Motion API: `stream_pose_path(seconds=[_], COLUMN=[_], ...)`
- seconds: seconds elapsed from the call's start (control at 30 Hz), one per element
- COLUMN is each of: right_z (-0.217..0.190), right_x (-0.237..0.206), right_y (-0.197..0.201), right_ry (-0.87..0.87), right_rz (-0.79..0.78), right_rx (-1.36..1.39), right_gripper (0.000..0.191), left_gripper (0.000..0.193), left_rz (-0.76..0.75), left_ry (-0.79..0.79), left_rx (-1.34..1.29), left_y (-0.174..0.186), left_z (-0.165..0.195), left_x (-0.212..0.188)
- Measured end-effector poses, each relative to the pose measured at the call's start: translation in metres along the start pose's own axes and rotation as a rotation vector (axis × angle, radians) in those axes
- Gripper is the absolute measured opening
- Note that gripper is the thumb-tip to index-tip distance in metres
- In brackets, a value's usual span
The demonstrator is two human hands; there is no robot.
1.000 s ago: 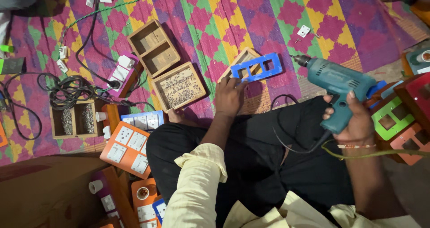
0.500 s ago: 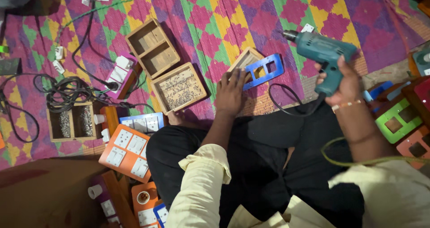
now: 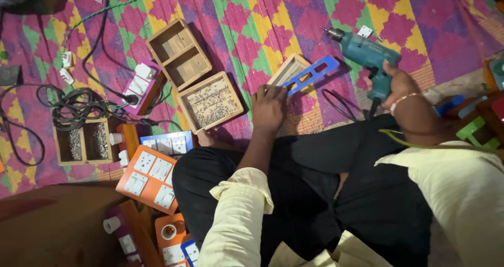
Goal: The person sits on a patterned mat and uses a corded power drill to make holes in multiple colorful plastic switchboard frames. They handle each frame individually, drilling into the recessed areas, then set the finished pieces aside.
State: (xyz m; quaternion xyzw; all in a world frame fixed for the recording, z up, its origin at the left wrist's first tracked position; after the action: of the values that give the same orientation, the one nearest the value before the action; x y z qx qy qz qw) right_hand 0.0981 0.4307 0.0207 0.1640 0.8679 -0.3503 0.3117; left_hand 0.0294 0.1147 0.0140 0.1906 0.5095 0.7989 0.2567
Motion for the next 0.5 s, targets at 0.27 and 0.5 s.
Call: stream_pose_path(seconds=[0.27, 0.5], right_z=[-0.017, 0.03], right_x=[-0.04, -0.038], right_y=[-0.033, -0.07], right_ry=[0.822, 0.599], right_rz=[0.682, -0.05], right_rx=[-1.737, -1.037], right_gripper=[0.035, 0.038], left_gripper=[0.014, 0.027], left_rz=[0.004, -0.145], left_ry=[0.048, 0.24], left_rx=[-0.367, -1.08], left_y=[0.016, 0.043], left_z=[0.0, -0.003], left_x=[0.004, -0.001])
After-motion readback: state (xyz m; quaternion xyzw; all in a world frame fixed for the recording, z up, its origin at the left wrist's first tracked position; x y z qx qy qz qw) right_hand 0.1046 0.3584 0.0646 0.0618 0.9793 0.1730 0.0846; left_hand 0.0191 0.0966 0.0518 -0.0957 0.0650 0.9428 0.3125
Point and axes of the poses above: each hand's wrist, its own x-axis towards the middle knuckle, its own y-axis out of the back of the hand, z = x × y, the point moved 4 cm from there along x, towards the middle knuckle, and after that the axes turned 15 degrees about -z, right-handed, at the moved point
